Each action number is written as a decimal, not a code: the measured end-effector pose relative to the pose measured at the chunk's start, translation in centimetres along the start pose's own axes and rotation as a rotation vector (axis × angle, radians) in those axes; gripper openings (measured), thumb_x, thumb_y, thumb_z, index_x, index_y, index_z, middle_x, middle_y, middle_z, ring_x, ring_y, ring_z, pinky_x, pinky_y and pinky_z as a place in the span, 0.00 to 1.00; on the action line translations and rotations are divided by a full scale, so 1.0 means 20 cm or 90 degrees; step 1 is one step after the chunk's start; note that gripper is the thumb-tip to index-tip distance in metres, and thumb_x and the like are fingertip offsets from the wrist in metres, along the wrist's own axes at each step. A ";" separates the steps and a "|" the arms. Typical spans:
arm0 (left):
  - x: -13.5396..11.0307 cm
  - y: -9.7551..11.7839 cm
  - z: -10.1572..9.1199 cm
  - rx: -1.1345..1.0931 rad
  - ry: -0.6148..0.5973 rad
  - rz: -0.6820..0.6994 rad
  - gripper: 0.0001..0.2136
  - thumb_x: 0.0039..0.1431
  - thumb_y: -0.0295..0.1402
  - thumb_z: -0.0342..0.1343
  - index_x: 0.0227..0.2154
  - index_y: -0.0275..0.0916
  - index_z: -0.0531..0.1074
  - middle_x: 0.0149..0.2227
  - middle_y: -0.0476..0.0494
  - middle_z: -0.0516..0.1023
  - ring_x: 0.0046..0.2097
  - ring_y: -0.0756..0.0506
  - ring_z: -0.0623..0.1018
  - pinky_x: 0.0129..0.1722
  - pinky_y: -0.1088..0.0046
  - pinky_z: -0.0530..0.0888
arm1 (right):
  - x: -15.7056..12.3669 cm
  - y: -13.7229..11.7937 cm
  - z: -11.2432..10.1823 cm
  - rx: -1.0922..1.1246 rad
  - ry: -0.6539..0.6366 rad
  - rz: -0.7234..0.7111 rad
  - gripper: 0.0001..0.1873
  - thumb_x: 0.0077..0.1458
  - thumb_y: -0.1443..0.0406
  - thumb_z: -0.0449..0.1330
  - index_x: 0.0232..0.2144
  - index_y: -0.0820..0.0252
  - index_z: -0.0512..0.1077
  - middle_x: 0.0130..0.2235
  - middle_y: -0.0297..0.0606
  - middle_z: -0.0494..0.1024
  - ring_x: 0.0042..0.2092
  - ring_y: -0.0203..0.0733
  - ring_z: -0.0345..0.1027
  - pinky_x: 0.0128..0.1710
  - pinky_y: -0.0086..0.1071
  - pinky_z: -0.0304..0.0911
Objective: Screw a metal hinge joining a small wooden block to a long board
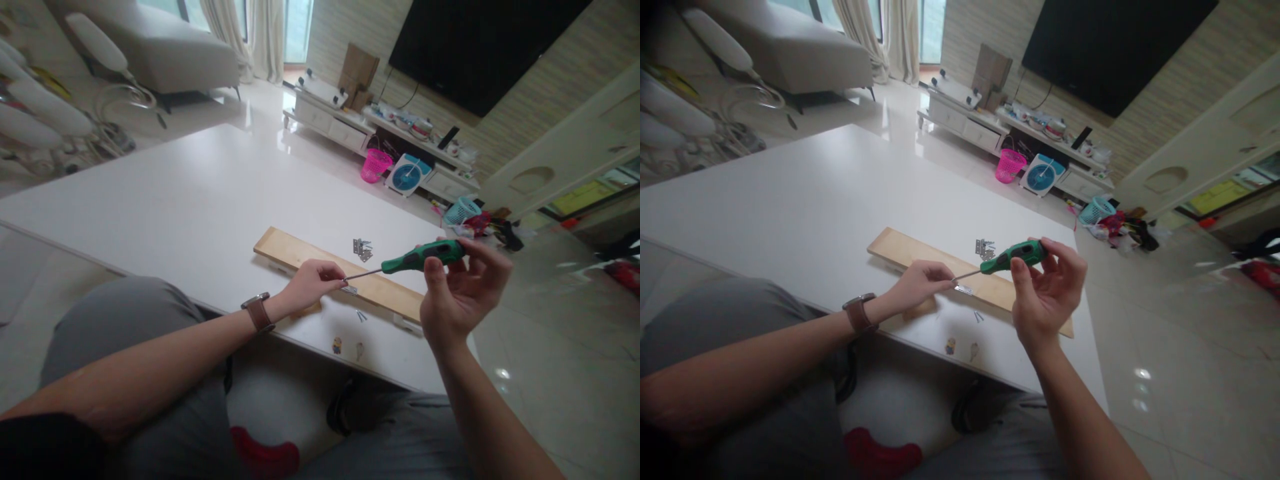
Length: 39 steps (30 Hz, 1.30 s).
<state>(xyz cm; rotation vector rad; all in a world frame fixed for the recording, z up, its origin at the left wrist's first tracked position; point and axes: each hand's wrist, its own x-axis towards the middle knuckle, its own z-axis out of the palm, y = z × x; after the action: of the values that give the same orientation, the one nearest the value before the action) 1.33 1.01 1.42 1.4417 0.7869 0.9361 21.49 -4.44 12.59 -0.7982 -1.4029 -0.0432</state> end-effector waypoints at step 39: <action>-0.03 -0.05 -0.01 0.509 -0.106 0.171 0.10 0.62 0.21 0.57 0.37 0.38 0.82 0.47 0.39 0.86 0.53 0.38 0.83 0.57 0.59 0.78 | -0.10 0.08 -0.02 -0.089 -0.119 0.159 0.27 0.61 0.61 0.73 0.60 0.41 0.73 0.56 0.38 0.78 0.51 0.44 0.81 0.43 0.37 0.85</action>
<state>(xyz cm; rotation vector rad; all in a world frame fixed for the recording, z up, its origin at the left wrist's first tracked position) 0.98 0.74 0.31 2.3342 0.9026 0.7017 22.25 -4.30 10.10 -1.1119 -1.4776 0.1305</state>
